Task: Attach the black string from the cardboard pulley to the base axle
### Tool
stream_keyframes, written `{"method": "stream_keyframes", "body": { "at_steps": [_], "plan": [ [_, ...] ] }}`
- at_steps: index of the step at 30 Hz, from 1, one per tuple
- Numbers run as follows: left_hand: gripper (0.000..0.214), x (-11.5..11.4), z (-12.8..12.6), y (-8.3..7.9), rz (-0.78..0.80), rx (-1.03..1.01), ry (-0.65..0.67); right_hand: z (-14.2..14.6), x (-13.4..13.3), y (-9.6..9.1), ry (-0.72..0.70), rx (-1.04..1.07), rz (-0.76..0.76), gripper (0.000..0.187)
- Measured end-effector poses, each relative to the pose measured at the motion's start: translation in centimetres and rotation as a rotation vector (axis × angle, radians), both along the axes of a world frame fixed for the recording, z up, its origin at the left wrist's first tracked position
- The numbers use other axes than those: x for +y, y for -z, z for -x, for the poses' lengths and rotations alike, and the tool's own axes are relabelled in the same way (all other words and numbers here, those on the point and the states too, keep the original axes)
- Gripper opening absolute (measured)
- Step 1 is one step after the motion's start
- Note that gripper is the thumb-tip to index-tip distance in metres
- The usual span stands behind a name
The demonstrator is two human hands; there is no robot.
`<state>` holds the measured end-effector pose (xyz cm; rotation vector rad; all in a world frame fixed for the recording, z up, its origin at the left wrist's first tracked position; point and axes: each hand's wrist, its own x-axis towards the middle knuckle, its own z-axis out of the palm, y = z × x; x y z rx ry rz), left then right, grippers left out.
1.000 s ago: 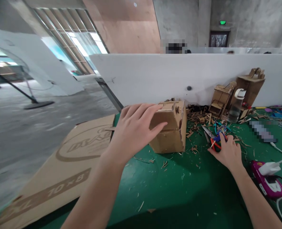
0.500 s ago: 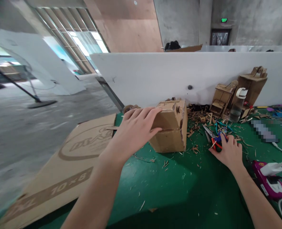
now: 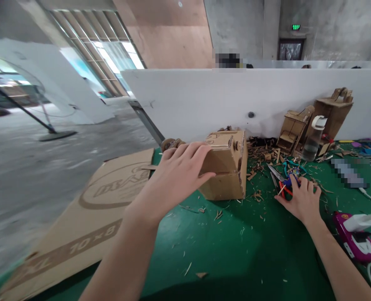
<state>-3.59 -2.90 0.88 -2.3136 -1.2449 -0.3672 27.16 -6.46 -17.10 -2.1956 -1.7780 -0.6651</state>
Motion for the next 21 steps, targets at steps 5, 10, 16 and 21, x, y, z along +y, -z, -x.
{"method": "stream_keyframes", "body": {
  "at_steps": [5,10,16,21],
  "plan": [
    [0.038,-0.7,-0.06,-0.33,0.018,0.015,-0.016,-0.33,0.16,0.27,-0.094,-0.041,-0.02,0.076],
    [0.036,-0.66,-0.21,-0.25,0.014,0.007,-0.014,-0.39,0.25,0.17,-0.167,-0.041,-0.024,0.059],
    [0.036,-0.68,-0.41,-0.15,0.048,0.022,-0.046,-0.5,0.51,0.29,-0.396,-0.04,-0.019,0.036],
    [0.037,-0.78,-0.66,-0.2,0.058,0.019,-0.062,-0.71,0.77,0.58,-0.417,-0.021,-0.031,0.035]
  ]
}}
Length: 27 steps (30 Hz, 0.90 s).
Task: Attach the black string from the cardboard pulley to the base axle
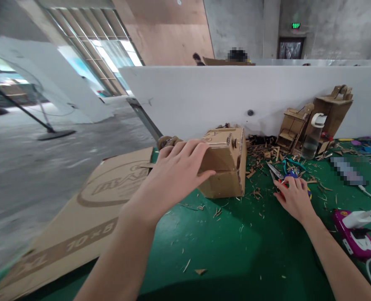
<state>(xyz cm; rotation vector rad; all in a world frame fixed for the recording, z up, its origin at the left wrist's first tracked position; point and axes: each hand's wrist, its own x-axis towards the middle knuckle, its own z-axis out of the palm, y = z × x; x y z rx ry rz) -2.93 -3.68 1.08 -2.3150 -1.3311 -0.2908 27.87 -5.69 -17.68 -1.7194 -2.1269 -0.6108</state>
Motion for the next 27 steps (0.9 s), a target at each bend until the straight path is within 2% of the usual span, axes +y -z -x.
{"method": "stream_keyframes", "body": {
  "at_steps": [10,16,21,27],
  "plan": [
    [0.038,-0.1,-0.4,0.1,-0.035,0.033,-0.024,-0.1,0.1,0.3,-0.023,0.065,0.06,0.036],
    [0.039,0.0,-0.4,0.1,-0.024,0.034,-0.032,-0.9,0.1,0.2,0.023,0.197,-0.016,0.046],
    [0.042,0.1,-0.4,0.2,-0.008,-0.004,-0.029,-1.9,0.7,0.9,0.167,0.281,-0.106,0.038],
    [0.042,0.2,-0.4,0.3,-0.022,0.022,-0.04,-2.4,0.8,1.3,0.252,0.174,-0.031,0.024]
  ]
}}
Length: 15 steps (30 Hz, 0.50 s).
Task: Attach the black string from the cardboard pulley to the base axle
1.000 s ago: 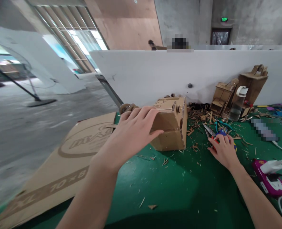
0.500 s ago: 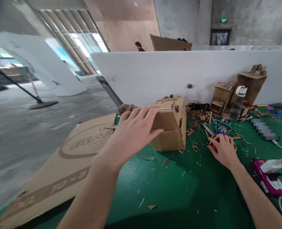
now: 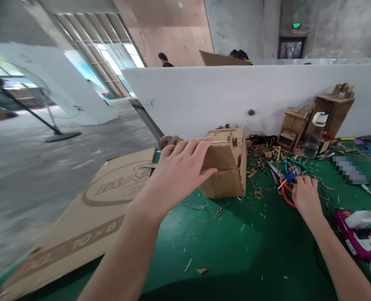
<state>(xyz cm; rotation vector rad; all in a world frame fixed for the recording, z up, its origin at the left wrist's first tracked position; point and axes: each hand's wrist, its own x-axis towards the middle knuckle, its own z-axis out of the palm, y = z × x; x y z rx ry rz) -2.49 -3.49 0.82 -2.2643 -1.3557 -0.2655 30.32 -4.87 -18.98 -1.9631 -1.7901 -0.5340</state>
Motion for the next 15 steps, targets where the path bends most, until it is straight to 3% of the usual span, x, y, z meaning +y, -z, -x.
{"method": "stream_keyframes", "body": {
  "at_steps": [8,15],
  "plan": [
    [0.037,-0.13,-0.22,-0.13,-0.001,0.007,-0.011,-0.6,-0.2,0.35,0.024,0.084,0.153,0.029],
    [0.03,-0.11,-0.15,-0.1,-0.028,-0.004,0.016,-0.8,0.27,0.06,0.097,0.093,0.028,0.031]
  ]
}}
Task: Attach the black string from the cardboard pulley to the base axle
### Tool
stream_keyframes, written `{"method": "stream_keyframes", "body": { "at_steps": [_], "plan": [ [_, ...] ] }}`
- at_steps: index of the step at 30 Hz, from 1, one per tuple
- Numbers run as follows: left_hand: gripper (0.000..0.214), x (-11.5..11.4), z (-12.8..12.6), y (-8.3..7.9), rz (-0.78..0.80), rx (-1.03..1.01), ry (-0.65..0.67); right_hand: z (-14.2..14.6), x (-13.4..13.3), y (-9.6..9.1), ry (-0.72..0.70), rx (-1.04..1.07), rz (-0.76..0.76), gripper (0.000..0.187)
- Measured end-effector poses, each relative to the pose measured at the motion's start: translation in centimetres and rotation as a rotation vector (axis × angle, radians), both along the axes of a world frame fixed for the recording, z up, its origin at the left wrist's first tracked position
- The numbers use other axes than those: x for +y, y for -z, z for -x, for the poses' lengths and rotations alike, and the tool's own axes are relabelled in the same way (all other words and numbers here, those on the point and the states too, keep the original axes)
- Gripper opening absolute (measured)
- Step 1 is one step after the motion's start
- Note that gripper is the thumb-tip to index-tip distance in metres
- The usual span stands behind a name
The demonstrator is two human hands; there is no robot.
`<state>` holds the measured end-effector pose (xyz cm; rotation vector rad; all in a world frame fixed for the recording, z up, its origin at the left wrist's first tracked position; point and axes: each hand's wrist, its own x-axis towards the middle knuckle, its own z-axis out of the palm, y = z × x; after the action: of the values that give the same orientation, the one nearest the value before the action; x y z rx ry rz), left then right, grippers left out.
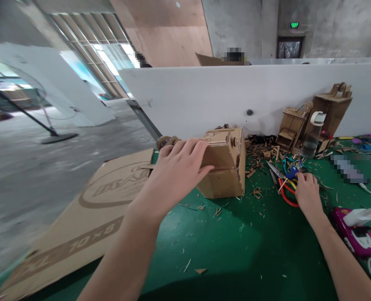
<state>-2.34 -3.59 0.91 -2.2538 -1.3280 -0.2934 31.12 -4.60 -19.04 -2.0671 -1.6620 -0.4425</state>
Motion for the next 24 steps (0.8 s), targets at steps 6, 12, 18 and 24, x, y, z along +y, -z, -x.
{"method": "stream_keyframes", "body": {
  "at_steps": [6,12,18,24],
  "plan": [
    [0.022,-0.1,-0.3,-0.1,-0.061,0.0,-0.025,-1.7,0.8,0.0,0.008,0.05,-0.07,0.027],
    [0.016,-0.3,-0.5,-0.4,-0.028,-0.021,0.005,-2.2,1.4,0.5,0.048,0.062,-0.008,0.025],
    [0.012,-0.6,-0.3,-0.3,-0.067,0.002,0.047,-1.8,0.8,-0.9,0.075,-0.046,0.115,0.024],
    [0.014,-1.1,0.3,-0.3,-0.064,0.029,0.044,0.4,0.3,-3.7,0.019,-0.028,0.083,0.031]
  ]
}}
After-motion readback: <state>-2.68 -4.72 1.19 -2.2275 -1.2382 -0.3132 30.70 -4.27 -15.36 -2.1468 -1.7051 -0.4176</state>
